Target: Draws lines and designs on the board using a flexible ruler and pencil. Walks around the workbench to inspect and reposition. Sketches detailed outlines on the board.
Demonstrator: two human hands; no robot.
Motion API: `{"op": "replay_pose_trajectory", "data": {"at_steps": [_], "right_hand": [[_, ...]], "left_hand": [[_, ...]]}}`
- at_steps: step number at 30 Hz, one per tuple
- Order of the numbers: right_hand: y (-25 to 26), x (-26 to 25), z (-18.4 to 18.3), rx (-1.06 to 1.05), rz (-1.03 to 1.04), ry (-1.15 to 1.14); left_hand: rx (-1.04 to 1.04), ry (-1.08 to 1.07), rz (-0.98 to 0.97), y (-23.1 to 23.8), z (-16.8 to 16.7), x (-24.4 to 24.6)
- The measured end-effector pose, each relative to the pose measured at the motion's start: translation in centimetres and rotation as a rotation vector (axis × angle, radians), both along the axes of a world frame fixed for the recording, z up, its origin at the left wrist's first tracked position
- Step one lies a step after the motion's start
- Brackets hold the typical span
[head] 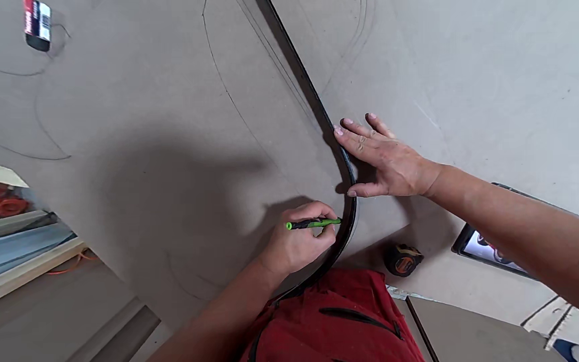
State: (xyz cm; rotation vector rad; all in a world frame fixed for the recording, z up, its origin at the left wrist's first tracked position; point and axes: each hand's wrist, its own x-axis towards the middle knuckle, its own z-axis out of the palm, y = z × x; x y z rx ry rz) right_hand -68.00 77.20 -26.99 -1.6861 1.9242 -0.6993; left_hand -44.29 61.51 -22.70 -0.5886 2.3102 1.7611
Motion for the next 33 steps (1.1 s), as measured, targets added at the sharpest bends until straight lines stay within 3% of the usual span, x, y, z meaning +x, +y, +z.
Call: {"op": "replay_pose_trajectory", "data": {"at_steps": [33], "right_hand": [[0.0, 0.0, 0.1, 0.001, -0.004, 0.014]], "left_hand": [[-0.134, -0.003, -0.167, -0.2, -0.9, -2.3]]}}
